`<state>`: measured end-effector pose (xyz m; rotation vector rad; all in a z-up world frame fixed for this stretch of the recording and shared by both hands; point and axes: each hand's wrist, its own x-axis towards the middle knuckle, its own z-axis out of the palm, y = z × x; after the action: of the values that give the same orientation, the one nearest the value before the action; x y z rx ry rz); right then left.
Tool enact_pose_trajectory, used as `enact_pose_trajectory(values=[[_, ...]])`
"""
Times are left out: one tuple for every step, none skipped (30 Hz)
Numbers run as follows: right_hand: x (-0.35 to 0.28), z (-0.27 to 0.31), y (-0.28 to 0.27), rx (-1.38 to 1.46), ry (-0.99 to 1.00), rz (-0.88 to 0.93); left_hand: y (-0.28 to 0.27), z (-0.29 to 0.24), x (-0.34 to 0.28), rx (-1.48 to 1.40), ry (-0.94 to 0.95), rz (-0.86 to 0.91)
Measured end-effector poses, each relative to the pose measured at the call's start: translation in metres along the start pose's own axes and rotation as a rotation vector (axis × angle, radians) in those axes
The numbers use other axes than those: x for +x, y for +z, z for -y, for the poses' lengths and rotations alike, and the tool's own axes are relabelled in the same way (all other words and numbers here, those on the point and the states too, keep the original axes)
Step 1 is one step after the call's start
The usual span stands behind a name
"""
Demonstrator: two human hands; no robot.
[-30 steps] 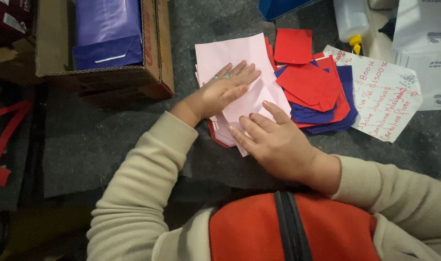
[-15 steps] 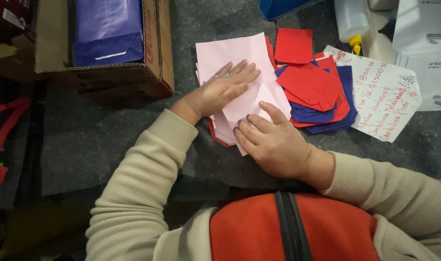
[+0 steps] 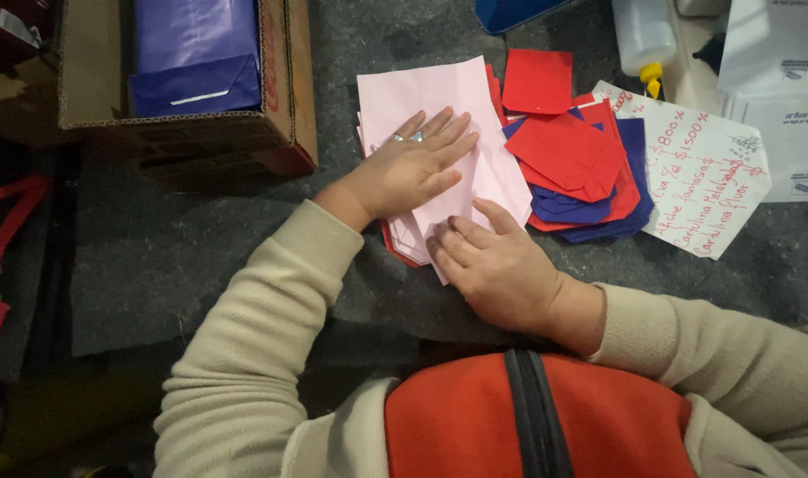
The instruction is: The person folds pink sheets of paper into small rectangular packets by hand. They fold the sides inward, then fold the bottom and top edges up to create a sealed packet, and place the finished items into a cardboard box.
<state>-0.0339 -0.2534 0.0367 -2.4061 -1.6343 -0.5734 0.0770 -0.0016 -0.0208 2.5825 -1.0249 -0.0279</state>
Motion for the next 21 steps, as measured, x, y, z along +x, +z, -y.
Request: enact_pose_trajectory(values=[[-0.001,0.001,0.001,-0.002,0.005,0.003,0.001,0.000,0.000,0.015,0.008,-0.004],[-0.002,0.003,0.002,-0.005,0.010,0.005,0.001,-0.001,0.000,0.031,0.017,-0.007],[-0.003,0.004,0.003,-0.009,0.015,0.008,0.002,-0.001,0.000,0.046,0.026,-0.011],[-0.004,0.003,0.004,-0.012,0.015,0.011,0.002,-0.001,0.000,0.059,0.024,-0.008],[-0.005,0.004,0.006,-0.015,0.016,0.014,0.002,-0.002,0.000,0.071,0.023,-0.002],[-0.006,0.004,0.006,-0.017,0.018,0.017,0.002,-0.002,0.000,0.084,0.022,0.003],[-0.007,0.005,0.006,-0.011,0.037,0.029,0.002,-0.003,0.000,0.094,0.030,-0.003],[-0.008,0.007,0.007,-0.005,0.055,0.040,0.001,-0.003,-0.001,0.104,0.038,-0.009],[-0.009,0.009,0.006,0.000,0.075,0.053,0.000,-0.003,-0.001,0.113,0.048,-0.015],[-0.010,0.011,0.006,-0.003,0.085,0.066,0.000,-0.004,-0.002,0.111,0.054,-0.021],[-0.010,0.013,0.006,-0.008,0.096,0.078,0.000,-0.004,-0.002,0.110,0.063,-0.028],[-0.010,0.014,0.005,-0.012,0.107,0.089,-0.001,-0.005,-0.002,0.109,0.071,-0.034],[-0.009,0.016,0.004,-0.006,0.113,0.094,-0.002,-0.006,-0.003,0.116,0.070,-0.030],[-0.009,0.018,0.004,0.000,0.118,0.099,-0.003,-0.007,-0.003,0.124,0.069,-0.025],[-0.010,0.018,0.003,0.007,0.124,0.105,-0.004,-0.008,-0.003,0.130,0.067,-0.020],[-0.011,0.017,0.002,0.011,0.092,0.118,-0.006,-0.009,-0.003,0.140,0.077,-0.022],[-0.013,0.014,0.000,0.015,0.061,0.132,-0.008,-0.011,-0.003,0.149,0.087,-0.024],[-0.015,0.011,-0.002,0.018,0.029,0.146,-0.009,-0.012,-0.002,0.158,0.098,-0.026],[-0.020,0.006,-0.006,0.079,-0.017,0.122,-0.010,-0.013,-0.002,0.158,0.096,-0.009],[-0.028,-0.004,-0.013,0.140,-0.064,0.097,-0.011,-0.014,-0.001,0.158,0.095,0.007],[-0.037,-0.016,-0.021,0.199,-0.117,0.072,-0.013,-0.013,-0.001,0.159,0.089,0.018]])
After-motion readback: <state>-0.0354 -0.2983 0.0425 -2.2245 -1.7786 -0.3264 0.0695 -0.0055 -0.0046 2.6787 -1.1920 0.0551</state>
